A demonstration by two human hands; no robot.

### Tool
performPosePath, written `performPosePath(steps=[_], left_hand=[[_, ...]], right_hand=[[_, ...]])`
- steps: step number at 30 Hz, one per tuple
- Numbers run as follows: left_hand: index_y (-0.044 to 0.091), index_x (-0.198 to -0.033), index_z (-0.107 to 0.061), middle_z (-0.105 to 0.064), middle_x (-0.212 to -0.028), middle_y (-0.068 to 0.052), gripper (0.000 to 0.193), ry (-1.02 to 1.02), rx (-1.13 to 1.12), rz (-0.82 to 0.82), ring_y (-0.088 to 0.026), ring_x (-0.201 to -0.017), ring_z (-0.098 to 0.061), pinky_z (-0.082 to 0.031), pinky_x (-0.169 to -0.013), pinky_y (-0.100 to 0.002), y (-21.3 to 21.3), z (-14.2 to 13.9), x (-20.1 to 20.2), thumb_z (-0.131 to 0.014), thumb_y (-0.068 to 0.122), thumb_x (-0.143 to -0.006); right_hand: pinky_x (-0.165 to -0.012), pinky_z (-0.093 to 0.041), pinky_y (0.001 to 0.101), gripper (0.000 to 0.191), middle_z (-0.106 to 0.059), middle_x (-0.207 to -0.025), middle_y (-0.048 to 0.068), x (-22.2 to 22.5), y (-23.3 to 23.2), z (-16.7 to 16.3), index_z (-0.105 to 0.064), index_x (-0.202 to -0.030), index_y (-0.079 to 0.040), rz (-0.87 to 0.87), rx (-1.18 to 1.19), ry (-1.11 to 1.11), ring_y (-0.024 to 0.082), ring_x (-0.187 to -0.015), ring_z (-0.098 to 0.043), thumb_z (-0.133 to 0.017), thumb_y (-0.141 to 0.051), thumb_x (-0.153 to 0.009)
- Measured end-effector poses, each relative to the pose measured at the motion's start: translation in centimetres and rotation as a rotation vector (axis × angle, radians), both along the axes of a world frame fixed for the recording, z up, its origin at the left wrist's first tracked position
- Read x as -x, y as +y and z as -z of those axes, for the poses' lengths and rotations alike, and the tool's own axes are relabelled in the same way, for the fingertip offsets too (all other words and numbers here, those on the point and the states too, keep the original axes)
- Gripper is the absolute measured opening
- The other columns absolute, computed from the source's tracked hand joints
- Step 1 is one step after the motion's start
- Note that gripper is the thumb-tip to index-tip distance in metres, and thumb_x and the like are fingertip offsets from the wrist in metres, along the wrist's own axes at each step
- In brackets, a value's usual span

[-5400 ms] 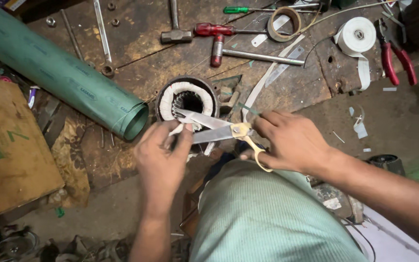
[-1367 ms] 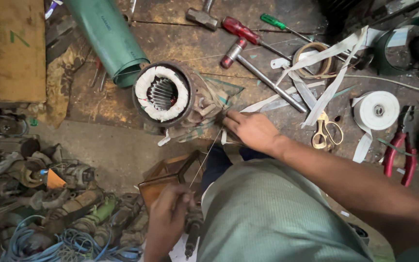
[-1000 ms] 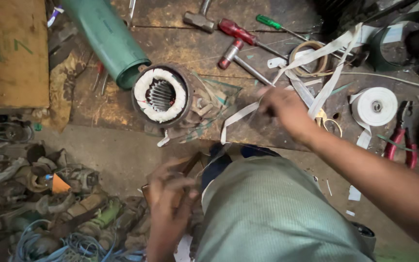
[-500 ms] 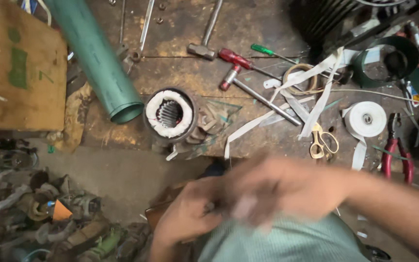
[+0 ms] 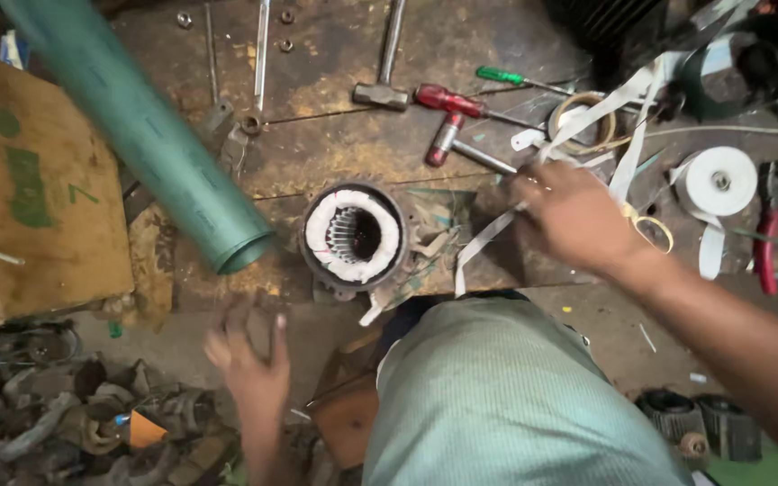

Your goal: The person wraps white tape around the stator slots, then uses a hammer and screwdriver to press down the copper windings. They cut a green insulating sheet with scissors and insert it into the stator, then arrange the copper wires.

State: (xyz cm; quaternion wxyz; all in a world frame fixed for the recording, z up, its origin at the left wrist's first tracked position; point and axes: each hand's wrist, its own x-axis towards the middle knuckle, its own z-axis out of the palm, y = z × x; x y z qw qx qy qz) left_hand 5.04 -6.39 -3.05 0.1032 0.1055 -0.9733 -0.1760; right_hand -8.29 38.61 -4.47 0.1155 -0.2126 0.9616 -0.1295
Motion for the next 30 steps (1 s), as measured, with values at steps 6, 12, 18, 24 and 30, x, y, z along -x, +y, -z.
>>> performPosePath(steps=[6, 12, 18, 24, 30], left_hand=[[0.001, -0.162, -0.031, -0.032, -0.156, -0.031, 0.092, 0.203, 0.197, -0.021, -0.053, -0.141, -0.036, -0.032, -0.115, -0.064, -3.8, 3.4, 8.0, -0.088, 0.027, -0.094], [0.007, -0.168, -0.035, -0.044, -0.141, -0.029, 0.085, 0.097, 0.036, -0.041, -0.05, -0.132, -0.052, -0.044, -0.113, -0.055, -10.2, 6.2, 10.3, -0.069, -0.004, -0.092], [0.014, -0.166, -0.046, -0.047, -0.136, -0.028, 0.076, 0.063, 0.221, -0.054, -0.047, -0.128, -0.053, -0.047, -0.107, -0.054, -16.1, 4.7, 5.6, -0.074, 0.001, -0.096], [0.011, -0.164, -0.044, -0.044, -0.152, -0.03, 0.088, -0.166, 0.326, 0.017, -0.05, -0.129, -0.047, -0.042, -0.107, -0.058, -15.8, 1.4, 4.0, -0.075, 0.014, -0.081], [0.003, -0.159, -0.042, -0.045, -0.149, -0.026, 0.062, 0.102, 0.164, 0.153, -0.045, -0.138, -0.045, -0.04, -0.121, -0.053, -9.0, -2.8, 4.4, -0.068, 0.026, -0.108]], right_hand=[[-0.102, -0.04, 0.0453, 0.056, -0.049, -0.15, 0.012, -0.9, -7.7, 3.4, -0.058, -0.144, -0.024, -0.045, -0.22, 0.113, 0.031, -0.128, -0.048, -0.052, -0.016, -0.088], [-0.106, -0.037, 0.0481, 0.049, -0.047, -0.15, 0.014, -0.9, -7.3, 4.7, -0.057, -0.135, -0.026, 0.011, -0.3, 0.117, 0.033, -0.136, -0.045, -0.055, -0.022, -0.086], [-0.107, -0.04, 0.0475, 0.071, -0.049, -0.148, 0.018, -3.6, -5.7, 2.6, -0.052, -0.145, -0.011, 0.232, -0.274, -0.013, 0.036, -0.136, -0.046, -0.065, -0.028, -0.078], [-0.11, -0.042, 0.0525, 0.063, -0.049, -0.146, 0.024, -5.8, -9.4, 1.2, -0.048, -0.145, -0.003, 0.193, 0.543, 0.042, 0.045, -0.134, -0.05, -0.053, -0.047, -0.1], [-0.111, -0.045, 0.0477, 0.058, -0.06, -0.138, 0.022, -6.0, -12.6, 3.2, -0.049, -0.139, -0.003, 0.304, 0.697, -0.094, 0.041, -0.131, -0.058, -0.044, -0.051, -0.107]])
